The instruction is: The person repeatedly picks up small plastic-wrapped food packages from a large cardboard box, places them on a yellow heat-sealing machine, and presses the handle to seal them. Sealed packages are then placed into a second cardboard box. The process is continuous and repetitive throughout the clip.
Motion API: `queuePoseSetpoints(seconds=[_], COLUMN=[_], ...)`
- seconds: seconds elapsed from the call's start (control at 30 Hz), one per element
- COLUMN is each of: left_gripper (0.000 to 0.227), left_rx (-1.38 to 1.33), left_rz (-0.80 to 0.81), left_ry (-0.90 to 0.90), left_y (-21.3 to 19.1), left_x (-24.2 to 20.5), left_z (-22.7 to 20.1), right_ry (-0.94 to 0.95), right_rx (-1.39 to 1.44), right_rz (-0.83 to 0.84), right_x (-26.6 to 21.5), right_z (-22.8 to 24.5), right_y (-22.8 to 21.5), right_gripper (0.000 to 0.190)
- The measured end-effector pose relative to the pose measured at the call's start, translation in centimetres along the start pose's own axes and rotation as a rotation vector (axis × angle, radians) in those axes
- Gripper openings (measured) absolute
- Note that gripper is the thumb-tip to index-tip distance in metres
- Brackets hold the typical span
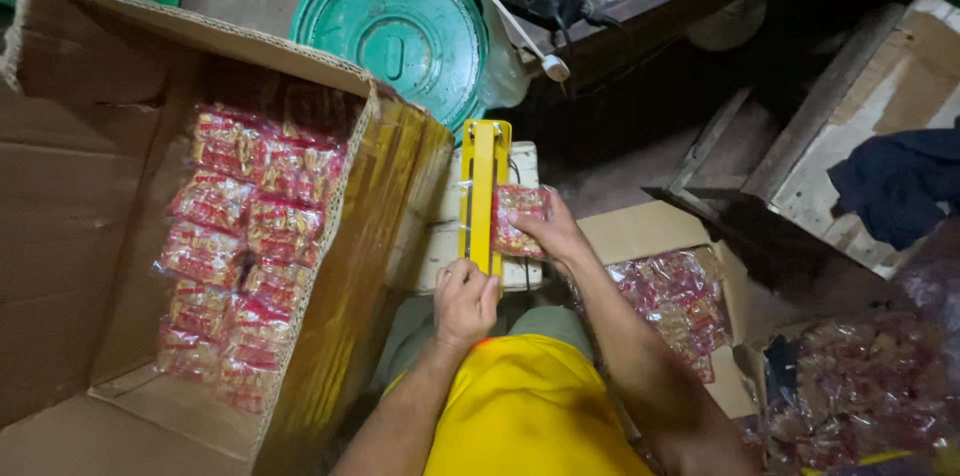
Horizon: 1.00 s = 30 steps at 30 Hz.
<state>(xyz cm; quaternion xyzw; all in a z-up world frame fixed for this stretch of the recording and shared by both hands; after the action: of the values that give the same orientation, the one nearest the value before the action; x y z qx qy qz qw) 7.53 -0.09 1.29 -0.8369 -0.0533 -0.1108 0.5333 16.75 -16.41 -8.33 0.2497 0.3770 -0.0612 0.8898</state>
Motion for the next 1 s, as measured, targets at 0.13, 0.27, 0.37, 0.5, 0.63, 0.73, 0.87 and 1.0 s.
queuePoseSetpoints(seconds=[0.13, 0.27, 0.37, 0.5, 0.63, 0.73, 0.87, 1.0], left_gripper=[0.041, 0.042, 0.043, 0.043, 0.043, 0.043, 0.043, 0.028], left_rx=[-0.037, -0.055, -0.068, -0.091, -0.088, -0.065, -0.002, -0.093], left_rz=[-0.023, -0.028, -0.031, -0.02, -0.037, -0.058, -0.105, -0.032], left_ry=[0.048, 0.062, 0.06, 0.069, 0.102, 0.118, 0.134, 0.035], left_y=[0.3, 0.5, 0.2, 0.1, -0.5, -0.7, -1.5, -2.6], left_x=[-0.3, -0.2, -0.2, 0.1, 0.3, 0.2, 0.1, 1.0], left_z=[0.0, 0.0, -0.1, -0.2, -0.7, -0.8, -1.3, -0.7], right_ry=[0.035, 0.046, 0.04, 0.051, 0.021, -0.012, -0.056, -0.128], right_rx=[0.018, 0.019, 0.022, 0.012, -0.005, -0.109, -0.196, -0.19], right_rz=[-0.016, -0.026, -0.023, -0.026, -0.031, -0.05, -0.057, -0.068], right_x=[0.0, -0.2, -0.2, -0.1, -0.5, -0.8, -1.5, -3.6], right_z=[-0.5, -0.7, -0.9, -0.8, -0.2, 0.6, 1.1, 2.4], right_y=[-0.7, -1.8, -1.8, -1.6, -1.0, 0.7, 2.1, 2.8], right_gripper=[0.071, 0.067, 0.057, 0.054, 0.048, 0.058, 0.061, 0.069])
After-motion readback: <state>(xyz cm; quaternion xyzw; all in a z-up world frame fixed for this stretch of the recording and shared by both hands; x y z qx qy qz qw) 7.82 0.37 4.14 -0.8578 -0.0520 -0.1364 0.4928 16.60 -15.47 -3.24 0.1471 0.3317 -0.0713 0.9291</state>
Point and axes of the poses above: each hand's wrist, its own x-axis towards the middle knuckle, its own y-axis out of the palm, z = x × y, the point moved 8 cm from there along x, towards the middle knuckle, and after that the axes turned 14 degrees about x, right-handed, at the moved point
